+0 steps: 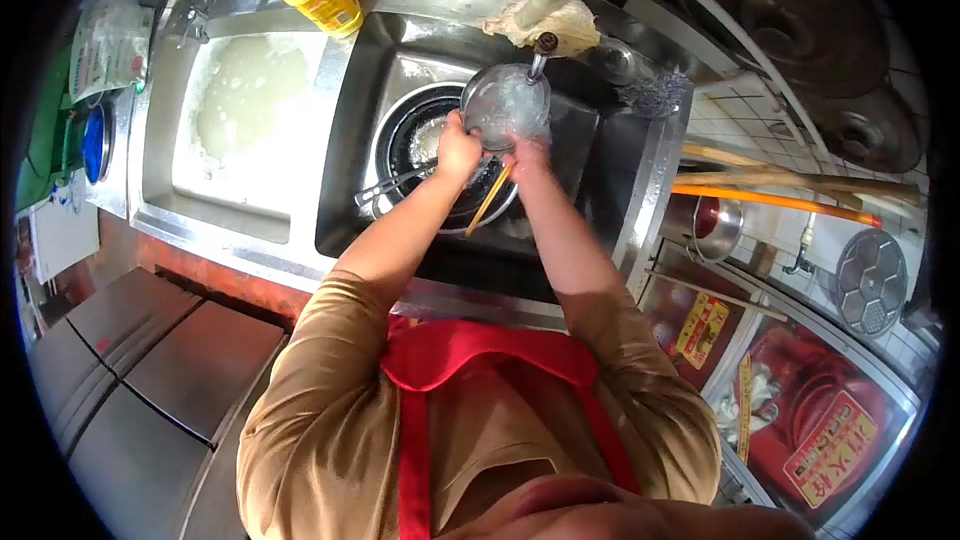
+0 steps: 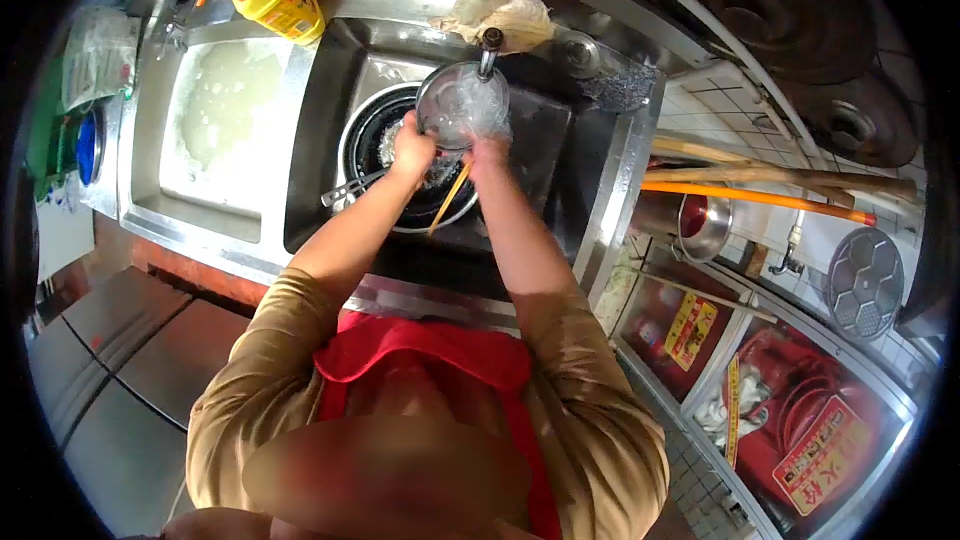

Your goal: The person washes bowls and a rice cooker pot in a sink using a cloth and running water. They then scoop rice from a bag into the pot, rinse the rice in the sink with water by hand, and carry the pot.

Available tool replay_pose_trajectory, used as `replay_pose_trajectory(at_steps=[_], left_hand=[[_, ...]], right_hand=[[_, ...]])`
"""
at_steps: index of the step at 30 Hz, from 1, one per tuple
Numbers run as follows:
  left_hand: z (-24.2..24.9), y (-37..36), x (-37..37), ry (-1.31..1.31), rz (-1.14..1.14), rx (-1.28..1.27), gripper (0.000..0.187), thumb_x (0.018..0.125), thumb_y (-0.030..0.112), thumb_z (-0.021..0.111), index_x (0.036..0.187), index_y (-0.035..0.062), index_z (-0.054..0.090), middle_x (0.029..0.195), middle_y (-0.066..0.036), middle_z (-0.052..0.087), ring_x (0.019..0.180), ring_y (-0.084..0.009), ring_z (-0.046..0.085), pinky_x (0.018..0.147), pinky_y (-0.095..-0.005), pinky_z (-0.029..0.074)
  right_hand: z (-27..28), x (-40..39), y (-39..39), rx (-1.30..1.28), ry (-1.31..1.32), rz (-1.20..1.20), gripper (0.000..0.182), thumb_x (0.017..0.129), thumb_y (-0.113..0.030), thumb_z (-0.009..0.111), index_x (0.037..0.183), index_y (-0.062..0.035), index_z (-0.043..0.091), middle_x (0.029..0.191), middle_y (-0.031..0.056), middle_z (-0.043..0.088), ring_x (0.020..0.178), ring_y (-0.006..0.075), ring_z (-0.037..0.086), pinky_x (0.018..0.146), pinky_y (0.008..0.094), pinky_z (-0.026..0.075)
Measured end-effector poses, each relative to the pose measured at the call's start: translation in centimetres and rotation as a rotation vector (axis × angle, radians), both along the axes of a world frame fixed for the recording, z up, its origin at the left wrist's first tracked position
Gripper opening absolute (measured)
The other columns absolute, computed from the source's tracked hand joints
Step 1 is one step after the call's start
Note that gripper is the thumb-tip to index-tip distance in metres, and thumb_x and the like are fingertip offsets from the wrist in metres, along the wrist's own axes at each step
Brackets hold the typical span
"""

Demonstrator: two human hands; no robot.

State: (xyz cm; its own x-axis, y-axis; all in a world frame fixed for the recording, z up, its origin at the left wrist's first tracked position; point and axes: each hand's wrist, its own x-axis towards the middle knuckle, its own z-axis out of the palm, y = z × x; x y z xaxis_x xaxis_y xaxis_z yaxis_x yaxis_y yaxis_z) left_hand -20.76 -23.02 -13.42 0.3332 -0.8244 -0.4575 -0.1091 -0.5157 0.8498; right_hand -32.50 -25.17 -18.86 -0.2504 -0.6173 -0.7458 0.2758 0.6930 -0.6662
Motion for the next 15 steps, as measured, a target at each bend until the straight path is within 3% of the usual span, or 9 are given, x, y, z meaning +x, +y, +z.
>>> replay_pose_trajectory(at_steps=[3, 5, 7, 8, 9, 11, 12, 14, 15], left_hand=[[-3.8, -0.3, -1.3, 0.121, 0.119, -0.146, 0.034, 0.081, -0.001, 0.047, 0.114, 0.0050, 0.044, 0.088, -0.012, 0.058, 0.074, -0.0204, 0.058, 0.059, -0.0319, 0.048], [-1.7, -0.4, -1.2, 0.076, 0.091, -0.077, 0.034, 0.082, 0.000, 0.046, 0.115, 0.0054, 0.040, 0.091, -0.012, 0.056, 0.070, -0.0191, 0.056, 0.053, -0.0312, 0.049], [-0.5, -0.7, -0.6, 0.112, 0.087, 0.043, 0.034, 0.082, 0.000, 0.045, 0.115, 0.0051, 0.040, 0.092, -0.013, 0.055, 0.070, -0.0189, 0.056, 0.051, -0.0313, 0.049], [-2.2, -0.4, -0.2, 0.171, 0.134, -0.083, 0.034, 0.082, 0.000, 0.045, 0.115, 0.0038, 0.039, 0.091, -0.014, 0.055, 0.071, -0.0199, 0.057, 0.052, -0.0307, 0.048], [-2.6, 0.0, -0.2, 0.117, 0.120, -0.087, 0.034, 0.082, 0.000, 0.044, 0.115, 0.0035, 0.039, 0.091, -0.014, 0.055, 0.071, -0.0201, 0.057, 0.053, -0.0306, 0.048], [-2.9, 0.1, -0.3, 0.002, 0.095, -0.106, 0.034, 0.082, 0.000, 0.044, 0.115, 0.0028, 0.038, 0.090, -0.015, 0.055, 0.072, -0.0205, 0.057, 0.054, -0.0304, 0.049], [-3.0, 0.2, -0.6, -0.329, 0.024, -0.204, 0.034, 0.083, -0.001, 0.043, 0.116, 0.0027, 0.037, 0.092, -0.015, 0.055, 0.075, -0.0216, 0.058, 0.055, -0.0311, 0.050], [-3.7, 0.3, -0.4, -0.071, 0.106, -0.144, 0.036, 0.079, 0.002, 0.046, 0.115, 0.0014, 0.039, 0.093, -0.022, 0.057, 0.085, -0.0315, 0.059, 0.070, -0.0374, 0.046], [-3.9, 0.1, -0.4, 0.059, 0.150, -0.118, 0.038, 0.078, 0.004, 0.048, 0.115, 0.0007, 0.041, 0.094, -0.026, 0.058, 0.090, -0.0365, 0.059, 0.078, -0.0405, 0.044]], right_hand=[[1.0, 0.6, -1.4, -0.159, -0.439, -0.190, 0.029, 0.082, -0.018, 0.053, 0.105, -0.0014, 0.050, 0.090, 0.0101, 0.059, 0.072, 0.0284, 0.059, 0.057, 0.0401, 0.050], [-3.0, 3.8, 0.4, -0.173, -0.824, -0.340, 0.028, 0.083, -0.028, 0.053, 0.104, -0.0082, 0.054, 0.089, 0.0095, 0.061, 0.070, 0.0270, 0.059, 0.058, 0.0375, 0.050], [-0.1, 3.1, 0.5, -0.062, -0.581, -0.103, 0.024, 0.082, -0.023, 0.056, 0.099, -0.0073, 0.053, 0.084, 0.0067, 0.059, 0.059, 0.0194, 0.053, 0.043, 0.0261, 0.039], [1.5, 2.9, 0.7, -0.001, -0.462, 0.009, 0.022, 0.081, -0.021, 0.058, 0.097, -0.0068, 0.053, 0.082, 0.0053, 0.058, 0.053, 0.0156, 0.051, 0.036, 0.0204, 0.034], [1.8, 2.2, -0.3, -0.026, -0.312, -0.013, 0.021, 0.080, -0.018, 0.059, 0.097, -0.0068, 0.053, 0.080, 0.0045, 0.058, 0.055, 0.0172, 0.052, 0.039, 0.0233, 0.039], [0.5, 1.7, -0.5, -0.191, -0.348, -0.054, 0.022, 0.080, -0.017, 0.060, 0.098, -0.0075, 0.054, 0.080, 0.0035, 0.058, 0.058, 0.0176, 0.053, 0.042, 0.0259, 0.042], [0.2, 3.0, 0.0, -0.180, -0.484, -0.116, 0.023, 0.079, -0.016, 0.060, 0.100, -0.0079, 0.054, 0.083, 0.0039, 0.058, 0.061, 0.0180, 0.055, 0.045, 0.0273, 0.044], [-0.2, 5.6, 1.8, -0.126, -0.566, -0.310, 0.032, 0.075, -0.015, 0.063, 0.105, -0.0079, 0.053, 0.093, 0.0053, 0.058, 0.078, 0.0215, 0.057, 0.058, 0.0354, 0.048], [-0.8, 4.0, 1.2, -0.140, -0.467, -0.192, 0.030, 0.076, -0.015, 0.063, 0.104, -0.0088, 0.053, 0.090, 0.0048, 0.058, 0.076, 0.0209, 0.058, 0.055, 0.0328, 0.047]])
